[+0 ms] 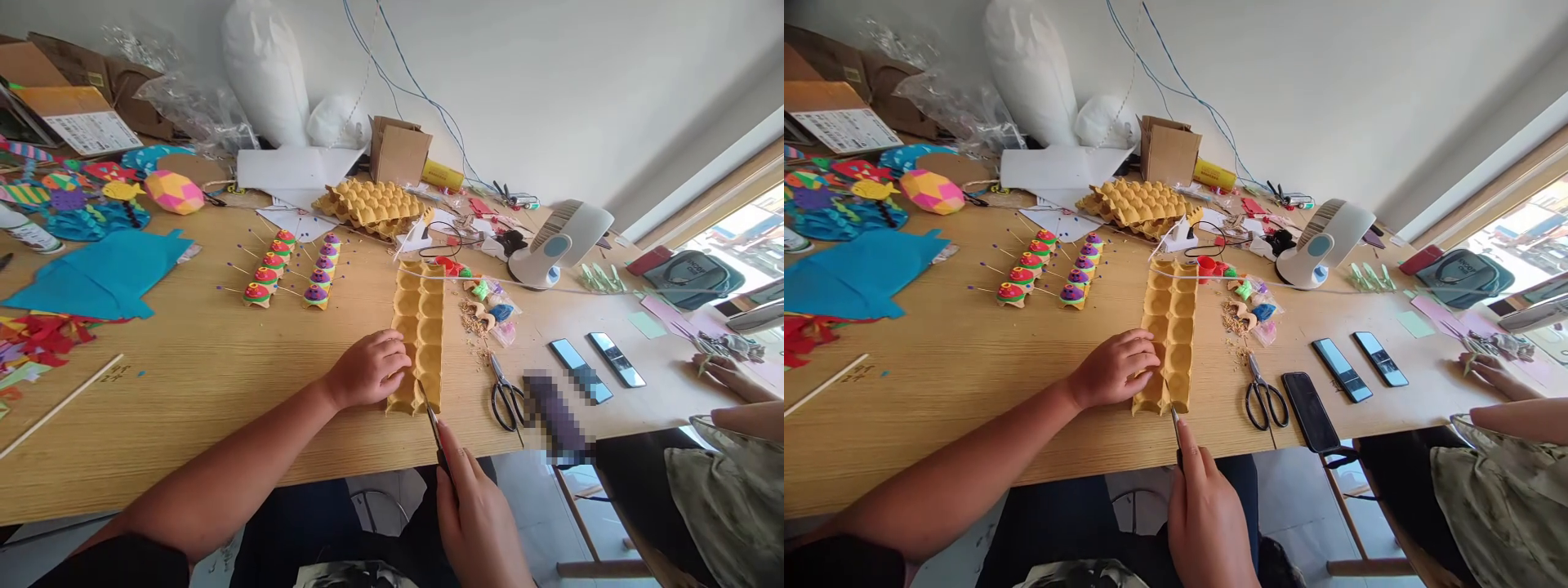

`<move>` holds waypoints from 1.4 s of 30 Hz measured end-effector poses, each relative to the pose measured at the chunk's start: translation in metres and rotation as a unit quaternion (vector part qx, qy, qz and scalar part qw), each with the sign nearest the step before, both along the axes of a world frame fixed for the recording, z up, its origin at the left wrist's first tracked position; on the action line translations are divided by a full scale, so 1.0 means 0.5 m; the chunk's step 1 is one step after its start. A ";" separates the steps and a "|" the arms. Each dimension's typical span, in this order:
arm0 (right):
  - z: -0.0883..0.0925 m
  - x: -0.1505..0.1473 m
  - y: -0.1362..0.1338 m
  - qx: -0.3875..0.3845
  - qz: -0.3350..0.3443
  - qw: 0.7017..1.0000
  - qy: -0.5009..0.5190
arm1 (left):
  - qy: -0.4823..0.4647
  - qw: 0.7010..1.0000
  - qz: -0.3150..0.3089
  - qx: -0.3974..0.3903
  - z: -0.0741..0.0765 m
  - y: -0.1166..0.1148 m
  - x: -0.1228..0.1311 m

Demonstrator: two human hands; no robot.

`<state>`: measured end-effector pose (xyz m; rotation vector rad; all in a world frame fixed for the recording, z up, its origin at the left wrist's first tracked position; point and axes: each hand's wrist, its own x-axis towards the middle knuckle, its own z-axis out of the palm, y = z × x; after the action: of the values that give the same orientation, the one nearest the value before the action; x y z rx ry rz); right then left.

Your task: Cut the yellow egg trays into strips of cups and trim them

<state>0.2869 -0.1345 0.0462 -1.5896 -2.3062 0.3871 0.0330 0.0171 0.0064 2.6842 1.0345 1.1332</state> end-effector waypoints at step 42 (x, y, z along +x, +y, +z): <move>-0.009 0.005 0.055 -0.063 0.019 0.984 0.163 | -0.050 0.976 0.037 -0.209 -0.021 -0.032 -0.032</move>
<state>0.2892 -0.1071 0.0419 -1.4153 -2.0980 0.7556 0.0169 0.0010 -0.0043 2.2563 1.2071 0.9230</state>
